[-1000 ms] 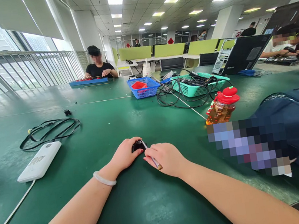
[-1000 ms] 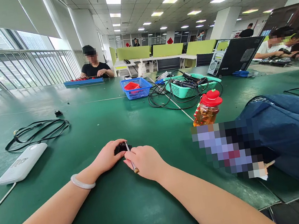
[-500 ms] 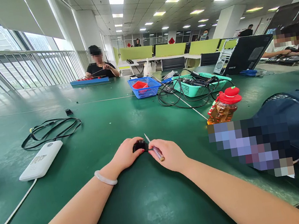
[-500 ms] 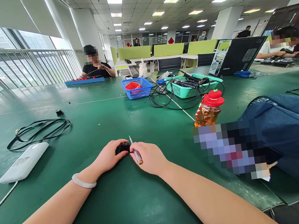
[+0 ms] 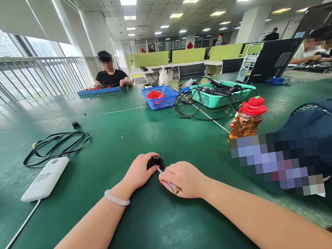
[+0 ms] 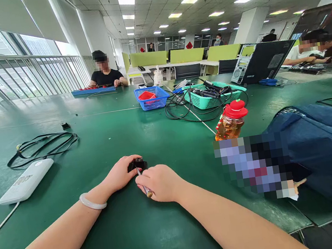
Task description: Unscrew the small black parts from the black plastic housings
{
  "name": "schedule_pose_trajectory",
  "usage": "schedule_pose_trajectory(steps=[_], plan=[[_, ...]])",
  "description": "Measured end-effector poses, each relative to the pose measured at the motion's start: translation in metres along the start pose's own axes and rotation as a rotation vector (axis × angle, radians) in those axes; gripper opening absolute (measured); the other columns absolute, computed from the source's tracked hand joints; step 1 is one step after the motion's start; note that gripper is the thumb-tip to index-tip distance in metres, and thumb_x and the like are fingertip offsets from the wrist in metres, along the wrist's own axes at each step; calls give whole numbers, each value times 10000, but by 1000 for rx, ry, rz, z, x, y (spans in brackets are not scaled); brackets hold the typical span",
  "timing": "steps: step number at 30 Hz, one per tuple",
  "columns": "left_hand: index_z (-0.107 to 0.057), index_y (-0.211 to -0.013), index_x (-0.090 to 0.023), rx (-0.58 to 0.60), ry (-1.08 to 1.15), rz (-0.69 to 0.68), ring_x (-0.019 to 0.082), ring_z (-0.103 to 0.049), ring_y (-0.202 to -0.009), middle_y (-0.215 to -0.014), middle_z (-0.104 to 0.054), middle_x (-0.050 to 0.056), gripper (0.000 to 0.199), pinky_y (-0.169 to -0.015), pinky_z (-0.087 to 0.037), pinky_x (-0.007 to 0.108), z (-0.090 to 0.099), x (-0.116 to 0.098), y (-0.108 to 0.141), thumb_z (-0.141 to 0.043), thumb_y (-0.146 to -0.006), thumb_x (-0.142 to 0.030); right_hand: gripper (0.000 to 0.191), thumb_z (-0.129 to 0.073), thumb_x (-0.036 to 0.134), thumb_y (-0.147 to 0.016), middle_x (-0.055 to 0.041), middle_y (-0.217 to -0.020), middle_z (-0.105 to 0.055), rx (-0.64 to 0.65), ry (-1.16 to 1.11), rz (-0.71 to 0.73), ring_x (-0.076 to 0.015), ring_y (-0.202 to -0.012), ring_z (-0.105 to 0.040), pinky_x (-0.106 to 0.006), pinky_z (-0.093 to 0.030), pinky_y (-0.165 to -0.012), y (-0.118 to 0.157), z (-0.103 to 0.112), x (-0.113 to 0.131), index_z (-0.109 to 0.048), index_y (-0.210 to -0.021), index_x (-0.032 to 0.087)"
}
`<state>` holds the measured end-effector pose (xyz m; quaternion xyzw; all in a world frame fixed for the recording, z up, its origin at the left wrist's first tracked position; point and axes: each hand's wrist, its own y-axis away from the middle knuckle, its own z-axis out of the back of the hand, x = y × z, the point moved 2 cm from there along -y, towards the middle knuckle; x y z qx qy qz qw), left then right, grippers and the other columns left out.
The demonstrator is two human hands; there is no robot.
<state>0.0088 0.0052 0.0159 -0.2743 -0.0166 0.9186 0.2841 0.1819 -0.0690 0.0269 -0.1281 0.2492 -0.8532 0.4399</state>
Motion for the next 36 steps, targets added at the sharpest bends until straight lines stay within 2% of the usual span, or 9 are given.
schedule_pose_trajectory(steps=[14, 24, 36], plan=[[-609, -1231, -244, -2, 18, 7, 262, -602, -1122, -1219, -680, 54, 395, -992, -479, 431, 0, -1, 1, -561, -839, -241, 184, -481, 220, -944, -14, -760, -650, 74, -27, -174, -128, -629, -549, -262, -323, -581, -2, 1, -6, -658, -900, 192], [-591, -1250, -229, -5, 30, 13, 262, -599, -1121, -1225, -677, 60, 401, -1017, -463, 451, -2, 2, 0, -573, -853, -283, 177, -483, 204, -937, -26, -810, -682, 20, -62, -220, -139, -672, -592, -259, -362, -611, -1, 3, -7, -658, -932, 183], [-574, -1273, -227, -13, 9, 26, 265, -599, -1127, -1224, -674, 73, 420, -1007, -475, 441, -5, 7, 0, -582, -862, -313, 183, -501, 283, -947, -16, -735, -651, -22, -84, -263, -127, -604, -533, -252, -344, -584, -1, 8, -5, -644, -886, 185]])
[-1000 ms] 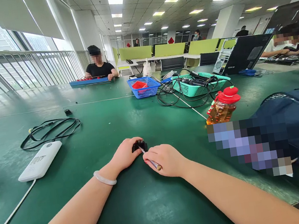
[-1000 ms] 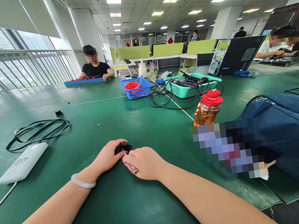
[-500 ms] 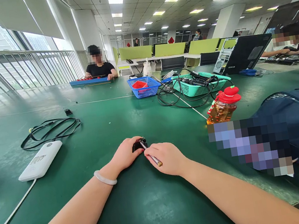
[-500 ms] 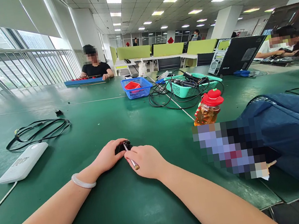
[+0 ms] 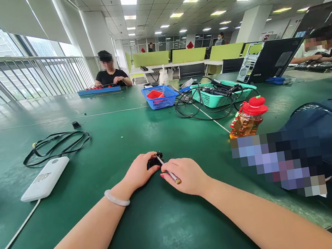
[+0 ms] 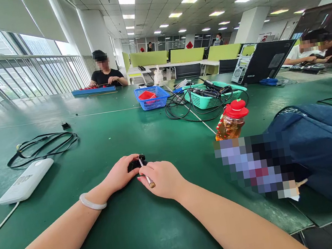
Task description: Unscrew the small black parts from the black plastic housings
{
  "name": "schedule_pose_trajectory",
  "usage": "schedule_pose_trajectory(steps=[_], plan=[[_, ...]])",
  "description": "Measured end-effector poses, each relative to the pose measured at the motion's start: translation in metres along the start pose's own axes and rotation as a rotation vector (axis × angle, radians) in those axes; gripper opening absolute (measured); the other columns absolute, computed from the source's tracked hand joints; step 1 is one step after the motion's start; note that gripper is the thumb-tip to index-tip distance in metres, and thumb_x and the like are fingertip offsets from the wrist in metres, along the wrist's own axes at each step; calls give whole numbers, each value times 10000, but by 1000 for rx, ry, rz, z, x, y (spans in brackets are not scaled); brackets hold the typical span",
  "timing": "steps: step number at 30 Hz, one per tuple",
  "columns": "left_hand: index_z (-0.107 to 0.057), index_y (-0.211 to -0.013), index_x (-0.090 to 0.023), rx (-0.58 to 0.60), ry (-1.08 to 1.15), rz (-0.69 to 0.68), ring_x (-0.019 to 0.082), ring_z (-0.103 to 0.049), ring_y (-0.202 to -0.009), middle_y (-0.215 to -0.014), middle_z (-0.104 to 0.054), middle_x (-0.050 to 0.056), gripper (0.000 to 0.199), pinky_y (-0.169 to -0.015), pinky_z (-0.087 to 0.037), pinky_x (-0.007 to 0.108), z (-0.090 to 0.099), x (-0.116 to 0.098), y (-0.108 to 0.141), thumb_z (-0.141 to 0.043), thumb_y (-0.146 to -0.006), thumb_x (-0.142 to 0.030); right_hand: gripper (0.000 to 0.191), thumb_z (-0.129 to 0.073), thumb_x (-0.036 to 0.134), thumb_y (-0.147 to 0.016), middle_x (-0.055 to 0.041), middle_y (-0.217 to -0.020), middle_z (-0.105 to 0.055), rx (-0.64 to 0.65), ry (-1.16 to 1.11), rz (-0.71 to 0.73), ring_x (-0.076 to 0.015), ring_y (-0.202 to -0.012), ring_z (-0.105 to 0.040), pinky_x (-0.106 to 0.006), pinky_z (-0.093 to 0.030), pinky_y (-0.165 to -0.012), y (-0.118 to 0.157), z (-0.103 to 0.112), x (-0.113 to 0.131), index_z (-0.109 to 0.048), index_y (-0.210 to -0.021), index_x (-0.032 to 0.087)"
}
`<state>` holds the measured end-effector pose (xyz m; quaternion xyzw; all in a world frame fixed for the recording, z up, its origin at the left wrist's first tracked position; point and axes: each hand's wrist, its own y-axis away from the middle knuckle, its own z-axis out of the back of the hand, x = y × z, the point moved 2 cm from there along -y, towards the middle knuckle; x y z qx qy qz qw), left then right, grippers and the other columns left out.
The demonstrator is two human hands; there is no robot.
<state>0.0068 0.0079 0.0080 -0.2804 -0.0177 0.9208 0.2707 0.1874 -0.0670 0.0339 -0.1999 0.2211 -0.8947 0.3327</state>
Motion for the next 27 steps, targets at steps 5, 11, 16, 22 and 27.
schedule_pose_trajectory(steps=[5, 11, 16, 22, 27], plan=[[-568, -1281, -236, 1, 20, -2, 261, -596, -1128, -1215, -677, 68, 425, -1010, -472, 445, 0, 0, 0, -581, -864, -316, 183, -500, 270, -944, -14, -721, -642, -17, 21, 9, -122, -594, -527, -249, -339, -587, 0, 0, 1, -645, -871, 185], [-564, -1293, -255, 12, 37, -22, 260, -605, -1101, -1187, -685, 66, 439, -988, -480, 449, 2, -3, 1, -582, -858, -310, 181, -498, 256, -943, -18, -715, -641, -28, 42, -5, -124, -591, -540, -253, -343, -590, -1, 0, 1, -645, -863, 187], [-571, -1296, -250, 7, 30, -5, 265, -601, -1117, -1170, -688, 75, 449, -1009, -471, 455, 3, -3, 1, -603, -859, -345, 186, -510, 260, -935, -16, -706, -658, -15, 44, -58, -130, -586, -556, -262, -359, -589, -1, -2, -3, -647, -829, 192], [-584, -1288, -254, 12, 10, -15, 270, -608, -1114, -1185, -686, 73, 438, -992, -483, 443, 3, -3, 1, -594, -873, -392, 149, -523, 235, -928, -38, -850, -702, -74, -8, -72, -147, -695, -633, -251, -431, -639, 0, -1, -5, -662, -969, 196], [-627, -1216, -238, 24, -20, -65, 273, -610, -1094, -1177, -694, 69, 384, -974, -484, 443, 3, -4, 1, -584, -876, -411, 193, -522, 233, -925, -59, -955, -719, -88, -95, -35, -164, -790, -670, -264, -490, -707, 1, -1, -1, -652, -1063, 199]])
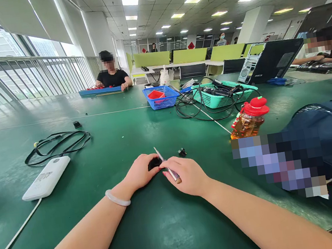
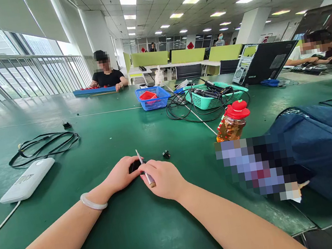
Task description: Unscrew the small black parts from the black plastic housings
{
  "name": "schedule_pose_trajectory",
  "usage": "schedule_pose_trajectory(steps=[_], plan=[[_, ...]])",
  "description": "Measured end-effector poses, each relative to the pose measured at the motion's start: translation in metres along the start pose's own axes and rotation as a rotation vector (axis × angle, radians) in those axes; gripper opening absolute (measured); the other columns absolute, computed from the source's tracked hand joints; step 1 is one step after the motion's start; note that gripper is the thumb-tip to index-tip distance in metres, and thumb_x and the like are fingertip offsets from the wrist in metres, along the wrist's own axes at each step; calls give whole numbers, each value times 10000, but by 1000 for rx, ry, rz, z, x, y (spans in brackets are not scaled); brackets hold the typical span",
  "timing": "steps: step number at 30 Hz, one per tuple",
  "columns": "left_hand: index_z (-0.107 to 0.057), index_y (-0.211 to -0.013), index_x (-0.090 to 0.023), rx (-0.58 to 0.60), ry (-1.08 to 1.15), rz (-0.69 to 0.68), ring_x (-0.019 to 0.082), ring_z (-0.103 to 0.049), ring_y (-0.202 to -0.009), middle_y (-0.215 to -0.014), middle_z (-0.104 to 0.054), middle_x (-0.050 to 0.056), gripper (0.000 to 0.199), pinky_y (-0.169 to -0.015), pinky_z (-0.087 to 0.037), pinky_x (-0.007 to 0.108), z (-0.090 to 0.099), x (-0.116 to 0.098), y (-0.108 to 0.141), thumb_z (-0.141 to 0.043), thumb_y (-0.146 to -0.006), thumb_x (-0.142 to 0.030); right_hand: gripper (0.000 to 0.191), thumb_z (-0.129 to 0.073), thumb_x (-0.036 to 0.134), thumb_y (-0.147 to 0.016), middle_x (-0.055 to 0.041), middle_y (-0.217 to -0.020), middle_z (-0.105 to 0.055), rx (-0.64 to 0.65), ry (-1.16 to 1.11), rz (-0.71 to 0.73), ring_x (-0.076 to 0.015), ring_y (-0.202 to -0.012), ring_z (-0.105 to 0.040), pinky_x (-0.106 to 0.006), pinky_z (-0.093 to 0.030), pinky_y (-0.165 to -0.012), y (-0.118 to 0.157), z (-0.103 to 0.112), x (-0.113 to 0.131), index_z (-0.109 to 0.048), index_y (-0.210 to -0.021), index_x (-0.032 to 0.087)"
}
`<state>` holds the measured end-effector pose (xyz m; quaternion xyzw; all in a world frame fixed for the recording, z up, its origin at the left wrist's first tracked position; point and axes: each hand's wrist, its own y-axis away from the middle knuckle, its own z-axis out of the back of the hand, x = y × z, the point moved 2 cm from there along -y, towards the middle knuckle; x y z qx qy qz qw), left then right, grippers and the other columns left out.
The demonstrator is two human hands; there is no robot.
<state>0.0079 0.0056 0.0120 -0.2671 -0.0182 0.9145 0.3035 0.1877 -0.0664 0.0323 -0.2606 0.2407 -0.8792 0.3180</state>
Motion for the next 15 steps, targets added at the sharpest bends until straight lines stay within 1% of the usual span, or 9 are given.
schedule_pose_trajectory(steps=[2, 3, 6, 8, 11, 15], plan=[[-638, -1192, -244, 2, -6, -14, 270, -609, -1097, -1171, -698, 63, 349, -980, -480, 440, 0, 0, 0, -584, -876, -384, 181, -523, 254, -925, -55, -925, -726, -11, -65, -40, -164, -783, -669, -268, -496, -708, 0, 1, 0, -665, -1025, 204], [-638, -1189, -247, 0, -6, -14, 269, -607, -1103, -1175, -697, 61, 344, -986, -478, 440, 0, 0, 0, -591, -871, -371, 177, -519, 270, -928, -49, -895, -726, -21, -120, -82, -161, -764, -665, -266, -495, -701, -1, 1, 0, -672, -991, 207], [-630, -1208, -253, 2, 0, -2, 272, -595, -1127, -1199, -689, 61, 369, -1008, -468, 451, 1, 0, 0, -617, -854, -357, 246, -485, 351, -945, -17, -722, -677, -61, -340, -291, -137, -616, -607, -252, -467, -599, -2, 3, -6, -674, -877, 210], [-626, -1216, -253, 6, 5, 10, 275, -590, -1132, -1197, -688, 62, 378, -1011, -468, 459, 1, 0, 0, -620, -852, -356, 311, -469, 421, -946, -2, -644, -617, -100, -480, -424, -124, -534, -550, -248, -432, -529, -2, 3, -12, -669, -847, 204], [-631, -1203, -253, 6, 8, 16, 279, -589, -1128, -1188, -687, 68, 365, -1006, -473, 464, 1, 0, 1, -612, -852, -354, 359, -493, 507, -919, -3, -650, -599, -168, -628, -548, -121, -511, -530, -252, -429, -508, -2, 2, -23, -667, -874, 196], [-640, -1180, -258, -1, 9, 17, 279, -597, -1113, -1164, -690, 69, 353, -996, -483, 464, 2, 0, 1, -614, -844, -362, 411, -531, 582, -872, 4, -632, -591, -177, -722, -664, -114, -482, -519, -256, -440, -497, -3, -5, -32, -662, -861, 193]])
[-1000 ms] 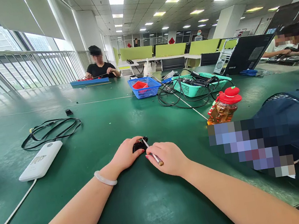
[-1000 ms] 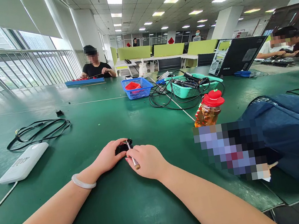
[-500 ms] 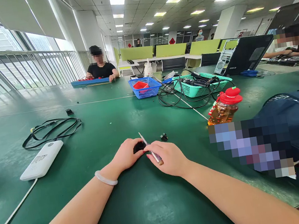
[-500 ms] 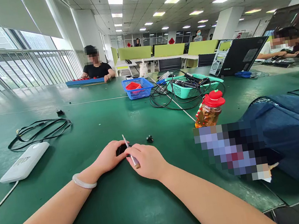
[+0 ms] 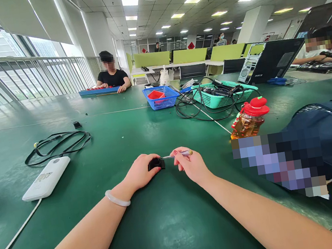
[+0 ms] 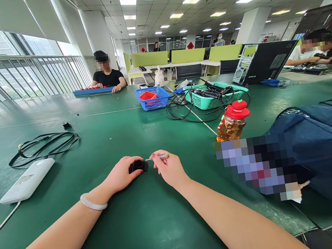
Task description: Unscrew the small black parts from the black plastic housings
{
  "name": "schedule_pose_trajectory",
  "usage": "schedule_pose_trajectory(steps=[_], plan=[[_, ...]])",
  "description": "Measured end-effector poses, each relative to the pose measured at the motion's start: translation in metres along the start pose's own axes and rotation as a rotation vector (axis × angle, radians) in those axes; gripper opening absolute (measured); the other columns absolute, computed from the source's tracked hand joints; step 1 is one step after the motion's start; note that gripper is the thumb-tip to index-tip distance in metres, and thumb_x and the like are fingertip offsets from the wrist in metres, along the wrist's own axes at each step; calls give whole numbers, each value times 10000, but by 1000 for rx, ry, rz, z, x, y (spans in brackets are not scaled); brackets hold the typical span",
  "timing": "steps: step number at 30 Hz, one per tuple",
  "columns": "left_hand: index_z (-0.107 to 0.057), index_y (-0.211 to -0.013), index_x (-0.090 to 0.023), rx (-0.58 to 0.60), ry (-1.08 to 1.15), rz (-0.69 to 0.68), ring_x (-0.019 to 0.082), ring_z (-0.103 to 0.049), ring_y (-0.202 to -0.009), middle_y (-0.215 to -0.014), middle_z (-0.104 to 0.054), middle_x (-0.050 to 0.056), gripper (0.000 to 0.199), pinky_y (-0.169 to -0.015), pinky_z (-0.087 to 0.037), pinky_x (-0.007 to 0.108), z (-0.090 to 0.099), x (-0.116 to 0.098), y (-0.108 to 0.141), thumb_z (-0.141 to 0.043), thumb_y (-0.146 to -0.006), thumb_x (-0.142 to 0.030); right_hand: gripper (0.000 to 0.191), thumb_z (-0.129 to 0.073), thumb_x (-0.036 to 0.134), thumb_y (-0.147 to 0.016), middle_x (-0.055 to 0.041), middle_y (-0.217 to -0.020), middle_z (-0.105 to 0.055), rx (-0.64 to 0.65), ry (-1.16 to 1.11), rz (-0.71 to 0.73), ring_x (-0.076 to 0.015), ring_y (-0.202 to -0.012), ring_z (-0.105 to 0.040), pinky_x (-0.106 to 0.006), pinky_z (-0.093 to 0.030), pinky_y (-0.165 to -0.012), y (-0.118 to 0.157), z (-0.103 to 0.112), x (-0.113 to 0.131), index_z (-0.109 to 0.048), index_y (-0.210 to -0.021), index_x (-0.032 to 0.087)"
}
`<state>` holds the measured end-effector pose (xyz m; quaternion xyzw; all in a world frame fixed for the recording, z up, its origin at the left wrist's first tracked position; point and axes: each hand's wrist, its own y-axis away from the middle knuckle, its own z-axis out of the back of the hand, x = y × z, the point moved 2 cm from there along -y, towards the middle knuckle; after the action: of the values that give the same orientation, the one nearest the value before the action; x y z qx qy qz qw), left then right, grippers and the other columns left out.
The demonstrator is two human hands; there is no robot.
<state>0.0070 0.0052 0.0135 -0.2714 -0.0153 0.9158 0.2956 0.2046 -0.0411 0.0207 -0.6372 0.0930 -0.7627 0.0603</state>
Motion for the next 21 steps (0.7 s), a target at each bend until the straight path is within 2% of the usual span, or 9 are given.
schedule_pose_trajectory(steps=[5, 12, 17, 21], plan=[[-640, -1165, -259, 15, 2, 4, 274, -595, -1104, -1153, -691, 58, 336, -991, -484, 461, 0, 0, 0, -616, -840, -341, 452, -593, 629, -794, 20, -578, -572, 8, -107, -130, -100, -435, -498, -240, -395, -443, -4, -3, -5, -642, -796, 179], [-642, -1163, -263, 12, 9, 6, 274, -599, -1104, -1151, -693, 59, 338, -988, -487, 456, 1, -1, 0, -614, -841, -362, 489, -610, 660, -772, 25, -552, -564, -28, -202, -195, -91, -427, -488, -224, -376, -426, -6, 0, -6, -637, -771, 172], [-641, -1171, -258, 20, 13, 12, 274, -602, -1102, -1160, -693, 62, 350, -987, -487, 452, 1, -1, 0, -619, -839, -365, 487, -592, 666, -778, 32, -535, -545, -19, -210, -208, -93, -416, -481, -219, -363, -413, -7, -1, -7, -608, -746, 180], [-641, -1166, -269, 13, 6, 12, 273, -607, -1099, -1159, -694, 53, 345, -984, -490, 447, 0, 1, 0, -636, -833, -358, 409, -541, 587, -848, 32, -547, -542, 43, -52, -117, -103, -439, -491, -239, -403, -462, -4, 0, -2, -611, -756, 194]])
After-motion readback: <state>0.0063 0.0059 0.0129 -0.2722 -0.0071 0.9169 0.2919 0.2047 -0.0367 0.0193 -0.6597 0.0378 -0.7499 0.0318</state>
